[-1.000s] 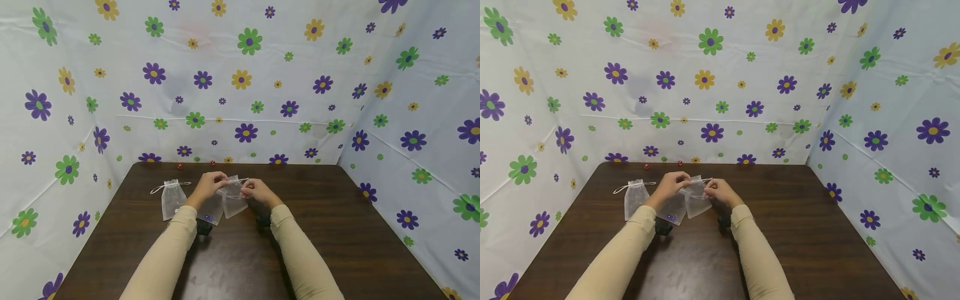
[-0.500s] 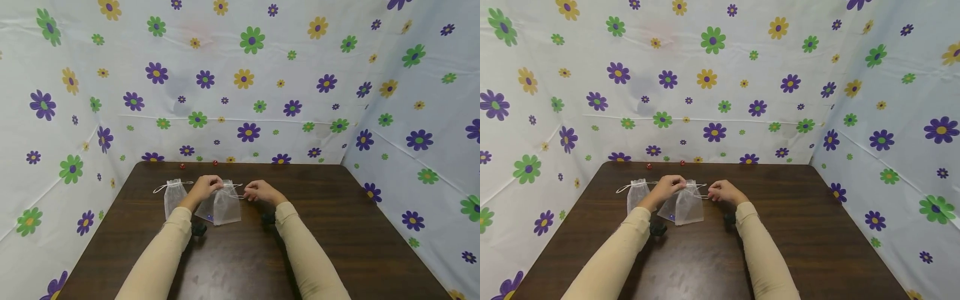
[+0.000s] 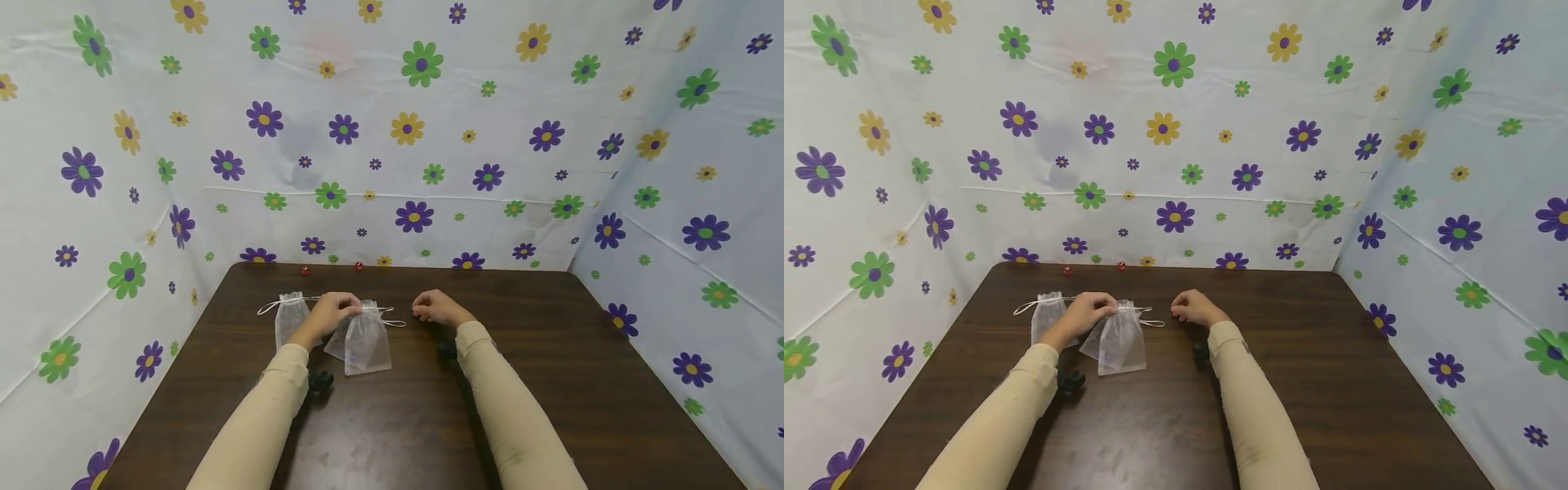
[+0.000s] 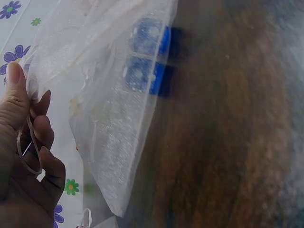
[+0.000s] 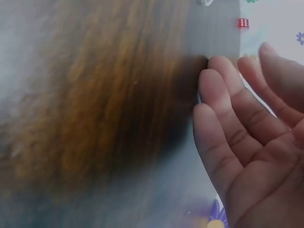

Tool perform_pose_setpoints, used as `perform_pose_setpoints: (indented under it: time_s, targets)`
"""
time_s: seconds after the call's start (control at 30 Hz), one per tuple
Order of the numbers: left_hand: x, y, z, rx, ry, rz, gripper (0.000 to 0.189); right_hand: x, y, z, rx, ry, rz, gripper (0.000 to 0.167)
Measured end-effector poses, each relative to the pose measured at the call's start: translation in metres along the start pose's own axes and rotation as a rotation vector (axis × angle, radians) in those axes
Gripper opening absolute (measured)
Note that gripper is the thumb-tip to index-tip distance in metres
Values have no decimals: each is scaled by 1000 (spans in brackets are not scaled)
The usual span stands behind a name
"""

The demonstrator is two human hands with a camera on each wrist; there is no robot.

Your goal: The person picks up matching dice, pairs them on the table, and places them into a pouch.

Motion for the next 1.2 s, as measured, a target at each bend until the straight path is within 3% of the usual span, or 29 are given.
perform_pose_setpoints:
  time_s: [0.27, 0.5, 0.7, 1.2]
  targets:
    - [4, -2, 6, -1, 1, -3, 7, 2, 24, 13, -6, -152, -11, 13]
    - [5, -9, 12, 11, 4, -21, 5, 6, 50, 39, 75, -262, -51, 15]
    - [3, -8, 7, -46, -15, -15, 6, 11, 71, 46, 66, -385, -84, 19]
    - [8, -4, 4, -63, -28, -25, 6, 7, 122, 63, 136, -458, -13, 37]
Point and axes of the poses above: each hand's wrist, its own y-axis towards the middle knuckle, its own x-axis out of the back of the hand, z = x × y, the point moved 7 cm from there along y, towards the middle knuckle, and after that the axes turned 12 degrees about z, right-handed, at the moved point
